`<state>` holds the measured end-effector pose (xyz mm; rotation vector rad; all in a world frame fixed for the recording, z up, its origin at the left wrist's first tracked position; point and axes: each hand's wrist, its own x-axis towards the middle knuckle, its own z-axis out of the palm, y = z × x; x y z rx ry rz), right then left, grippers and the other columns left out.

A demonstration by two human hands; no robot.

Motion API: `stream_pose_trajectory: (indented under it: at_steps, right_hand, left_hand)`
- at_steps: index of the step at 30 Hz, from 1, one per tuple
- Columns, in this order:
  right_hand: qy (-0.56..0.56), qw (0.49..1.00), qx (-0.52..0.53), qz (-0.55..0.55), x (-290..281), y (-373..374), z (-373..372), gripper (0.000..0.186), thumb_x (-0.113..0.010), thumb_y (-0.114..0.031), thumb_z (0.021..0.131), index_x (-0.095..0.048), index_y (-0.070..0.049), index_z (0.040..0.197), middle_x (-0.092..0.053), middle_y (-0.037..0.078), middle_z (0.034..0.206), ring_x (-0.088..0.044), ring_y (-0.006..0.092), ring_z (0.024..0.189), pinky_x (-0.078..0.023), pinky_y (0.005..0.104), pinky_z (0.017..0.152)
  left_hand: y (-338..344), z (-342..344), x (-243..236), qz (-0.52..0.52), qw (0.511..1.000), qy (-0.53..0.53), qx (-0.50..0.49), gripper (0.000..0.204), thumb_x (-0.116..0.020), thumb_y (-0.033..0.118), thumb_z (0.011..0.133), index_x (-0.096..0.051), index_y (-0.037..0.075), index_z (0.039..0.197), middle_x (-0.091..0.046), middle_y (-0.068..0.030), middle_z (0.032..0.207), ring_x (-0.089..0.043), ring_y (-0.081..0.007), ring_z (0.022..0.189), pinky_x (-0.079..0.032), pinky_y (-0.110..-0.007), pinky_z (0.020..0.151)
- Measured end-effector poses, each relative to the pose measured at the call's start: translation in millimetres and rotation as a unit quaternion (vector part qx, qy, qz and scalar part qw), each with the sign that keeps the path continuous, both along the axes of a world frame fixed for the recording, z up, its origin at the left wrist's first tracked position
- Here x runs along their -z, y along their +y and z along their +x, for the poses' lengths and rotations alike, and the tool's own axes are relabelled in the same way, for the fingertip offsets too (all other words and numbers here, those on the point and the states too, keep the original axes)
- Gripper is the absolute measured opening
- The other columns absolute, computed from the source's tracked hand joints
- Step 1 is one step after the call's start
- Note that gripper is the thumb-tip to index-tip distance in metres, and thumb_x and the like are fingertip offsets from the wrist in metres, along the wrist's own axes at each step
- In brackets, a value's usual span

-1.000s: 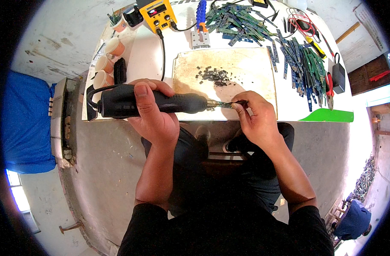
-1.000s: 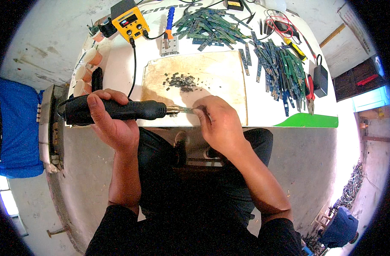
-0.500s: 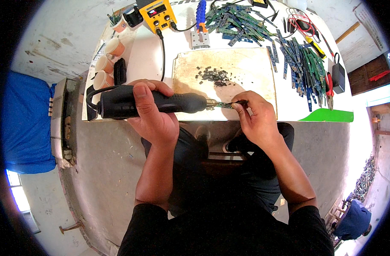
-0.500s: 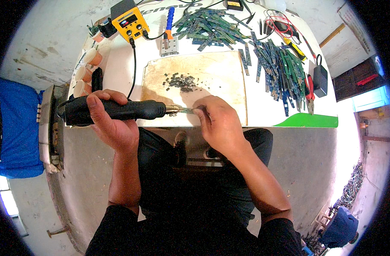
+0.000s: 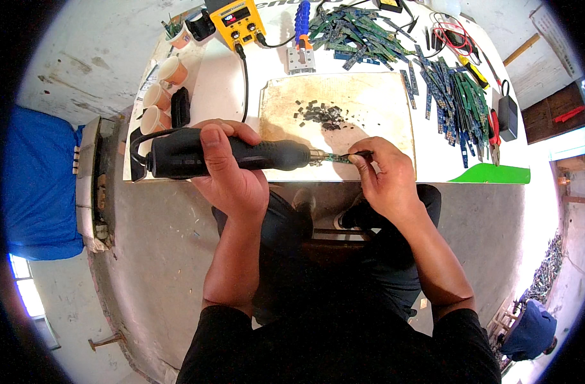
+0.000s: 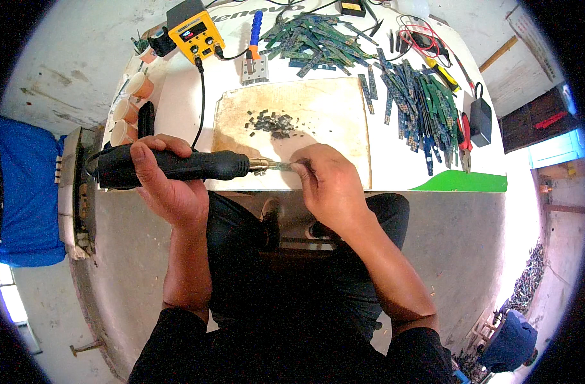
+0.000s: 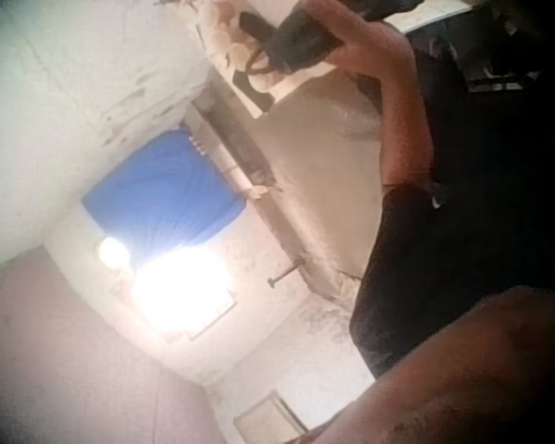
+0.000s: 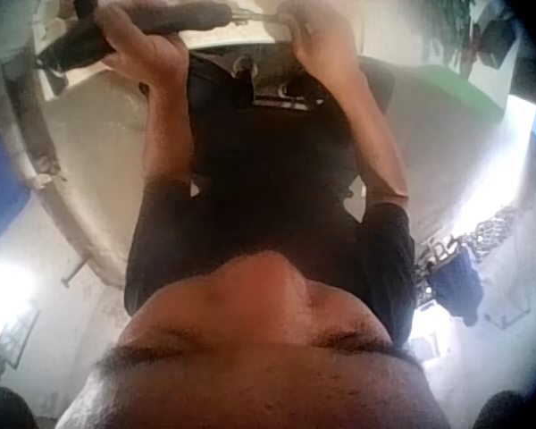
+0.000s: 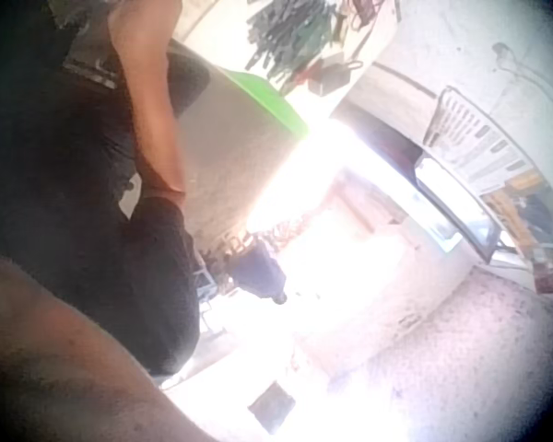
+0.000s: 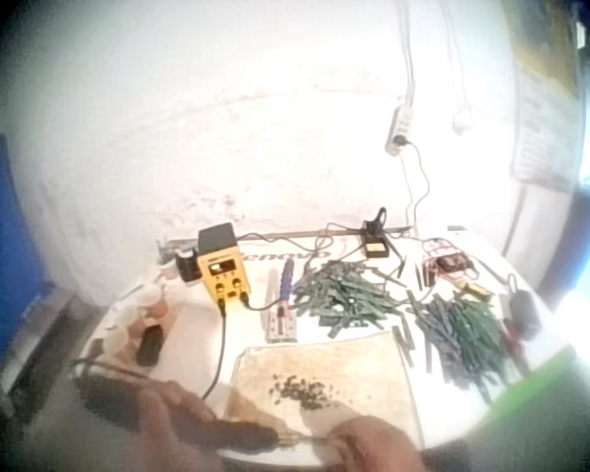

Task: The person uses a rotary tool to grind components off a small green circuit board, creating debris. They then use tweezers to pick up the small black components and place them into a white paper cup.

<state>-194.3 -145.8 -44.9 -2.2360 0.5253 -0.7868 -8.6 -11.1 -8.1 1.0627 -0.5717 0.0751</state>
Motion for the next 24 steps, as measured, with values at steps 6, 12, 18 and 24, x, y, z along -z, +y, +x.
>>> stream_pose_trajectory:
  at_steps: [6,12,18,24]
  right_hand:
    - [-0.035,0.997,0.071,-0.011,-2.0,-10.1,12.3,0.013,-0.074,0.001,0.097,-0.070,0.001,0.109,-0.074,0.020,0.103,-0.075,0.0388,0.090,-0.060,0.0422,0.079]
    - [-0.035,0.997,0.001,0.072,-1.5,-0.3,8.0,0.013,-0.076,-0.001,0.096,-0.072,0.002,0.108,-0.074,0.021,0.102,-0.076,0.0393,0.092,-0.060,0.0423,0.081]
    - [-0.013,0.999,-0.008,0.047,8.2,2.5,6.5,0.010,-0.075,-0.001,0.100,-0.073,0.001,0.109,-0.076,0.016,0.097,-0.075,0.0249,0.086,-0.059,0.0338,0.081]
    - [-0.016,0.999,-0.003,0.037,8.2,3.6,8.7,0.009,-0.075,0.000,0.099,-0.073,0.002,0.108,-0.076,0.017,0.097,-0.077,0.0278,0.087,-0.060,0.0351,0.080]
  left_hand:
    - [1.7,-0.4,-1.7,0.002,1.000,0.008,-0.013,0.038,-0.059,0.045,0.113,-0.053,0.010,0.100,-0.057,-0.0058,0.086,-0.061,-0.0176,0.076,-0.049,-0.035,0.074]
    - [2.6,1.2,-2.5,0.005,1.000,0.006,-0.018,0.038,-0.060,0.045,0.112,-0.053,0.010,0.100,-0.056,-0.0057,0.085,-0.060,-0.0167,0.076,-0.049,-0.033,0.072]
    - [1.4,0.6,-6.4,-0.006,0.999,0.016,-0.034,0.038,-0.062,0.045,0.111,-0.053,0.010,0.100,-0.055,-0.0049,0.085,-0.060,-0.0160,0.075,-0.049,-0.032,0.071]
    - [1.2,1.3,-6.5,-0.015,0.999,0.003,-0.037,0.037,-0.063,0.043,0.111,-0.054,0.010,0.100,-0.054,-0.0044,0.087,-0.060,-0.0163,0.074,-0.049,-0.031,0.069]
